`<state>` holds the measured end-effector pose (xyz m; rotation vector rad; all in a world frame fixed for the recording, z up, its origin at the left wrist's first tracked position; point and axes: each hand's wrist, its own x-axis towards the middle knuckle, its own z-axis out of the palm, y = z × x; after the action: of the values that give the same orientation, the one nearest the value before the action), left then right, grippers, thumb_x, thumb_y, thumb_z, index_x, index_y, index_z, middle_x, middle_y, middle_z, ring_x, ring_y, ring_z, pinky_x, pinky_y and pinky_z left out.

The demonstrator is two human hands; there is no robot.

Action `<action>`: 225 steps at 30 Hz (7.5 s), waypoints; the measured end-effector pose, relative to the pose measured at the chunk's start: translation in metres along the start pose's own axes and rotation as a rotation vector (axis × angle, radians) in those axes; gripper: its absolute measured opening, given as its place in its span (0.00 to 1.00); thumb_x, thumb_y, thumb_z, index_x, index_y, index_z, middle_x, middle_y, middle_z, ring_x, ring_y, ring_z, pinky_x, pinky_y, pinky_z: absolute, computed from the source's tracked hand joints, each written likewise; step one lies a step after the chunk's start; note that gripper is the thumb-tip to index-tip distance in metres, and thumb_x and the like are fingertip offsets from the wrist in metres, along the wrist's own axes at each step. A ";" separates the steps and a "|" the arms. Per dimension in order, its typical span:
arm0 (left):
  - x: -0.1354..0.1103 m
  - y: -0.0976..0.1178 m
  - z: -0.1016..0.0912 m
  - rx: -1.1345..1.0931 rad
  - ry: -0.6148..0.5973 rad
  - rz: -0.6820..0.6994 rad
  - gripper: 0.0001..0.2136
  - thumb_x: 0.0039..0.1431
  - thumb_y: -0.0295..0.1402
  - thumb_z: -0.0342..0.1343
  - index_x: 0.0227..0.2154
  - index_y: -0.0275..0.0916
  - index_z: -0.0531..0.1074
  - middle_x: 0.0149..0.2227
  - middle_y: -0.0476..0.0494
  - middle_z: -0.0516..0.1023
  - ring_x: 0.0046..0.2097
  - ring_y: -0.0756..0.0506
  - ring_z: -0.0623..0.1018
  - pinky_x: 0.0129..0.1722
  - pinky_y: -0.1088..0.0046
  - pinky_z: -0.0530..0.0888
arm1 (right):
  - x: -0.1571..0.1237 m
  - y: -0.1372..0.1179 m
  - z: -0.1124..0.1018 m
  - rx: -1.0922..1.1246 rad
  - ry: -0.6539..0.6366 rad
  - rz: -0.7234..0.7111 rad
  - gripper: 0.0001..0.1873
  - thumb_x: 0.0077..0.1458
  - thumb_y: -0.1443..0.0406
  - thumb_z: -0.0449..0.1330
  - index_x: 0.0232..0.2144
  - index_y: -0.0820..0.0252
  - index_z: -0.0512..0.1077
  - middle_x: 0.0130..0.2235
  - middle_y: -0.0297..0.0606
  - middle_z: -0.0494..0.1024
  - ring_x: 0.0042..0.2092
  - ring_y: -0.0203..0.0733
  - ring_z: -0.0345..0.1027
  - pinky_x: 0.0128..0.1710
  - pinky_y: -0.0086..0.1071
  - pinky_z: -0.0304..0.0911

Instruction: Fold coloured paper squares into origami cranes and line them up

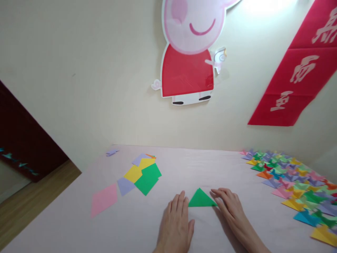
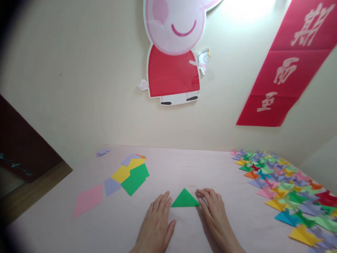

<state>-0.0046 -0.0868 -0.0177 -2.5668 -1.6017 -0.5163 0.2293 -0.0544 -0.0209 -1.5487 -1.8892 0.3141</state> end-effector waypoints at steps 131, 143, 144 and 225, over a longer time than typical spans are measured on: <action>0.015 -0.015 -0.035 -0.196 -0.247 0.071 0.31 0.60 0.54 0.50 0.62 0.45 0.61 0.67 0.40 0.54 0.67 0.34 0.53 0.63 0.46 0.54 | 0.010 0.003 0.003 -0.175 0.030 0.170 0.26 0.49 0.66 0.55 0.52 0.49 0.70 0.49 0.40 0.73 0.46 0.51 0.67 0.44 0.43 0.62; 0.070 -0.010 -0.014 -0.082 0.000 0.201 0.25 0.61 0.28 0.56 0.60 0.44 0.61 0.63 0.45 0.63 0.64 0.41 0.59 0.60 0.57 0.61 | 0.005 -0.031 -0.002 0.240 -0.081 -0.018 0.13 0.55 0.68 0.51 0.32 0.51 0.75 0.48 0.39 0.72 0.53 0.48 0.62 0.55 0.47 0.59; 0.075 -0.010 -0.015 -0.086 0.009 0.236 0.19 0.63 0.28 0.54 0.56 0.46 0.65 0.62 0.47 0.65 0.64 0.42 0.60 0.60 0.58 0.61 | 0.005 -0.034 -0.003 0.249 -0.112 -0.051 0.14 0.56 0.69 0.51 0.32 0.50 0.76 0.50 0.39 0.72 0.54 0.48 0.61 0.56 0.47 0.59; 0.010 0.005 0.007 -0.074 -0.182 0.154 0.36 0.63 0.57 0.41 0.63 0.32 0.57 0.65 0.38 0.58 0.61 0.36 0.65 0.55 0.56 0.65 | 0.057 -0.037 0.013 0.102 -0.353 0.091 0.09 0.56 0.60 0.56 0.33 0.55 0.75 0.29 0.37 0.74 0.36 0.46 0.66 0.39 0.38 0.59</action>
<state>0.0051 -0.0788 -0.0209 -2.8363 -1.4421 -0.3436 0.1886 -0.0076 0.0101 -1.5926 -2.0301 0.7561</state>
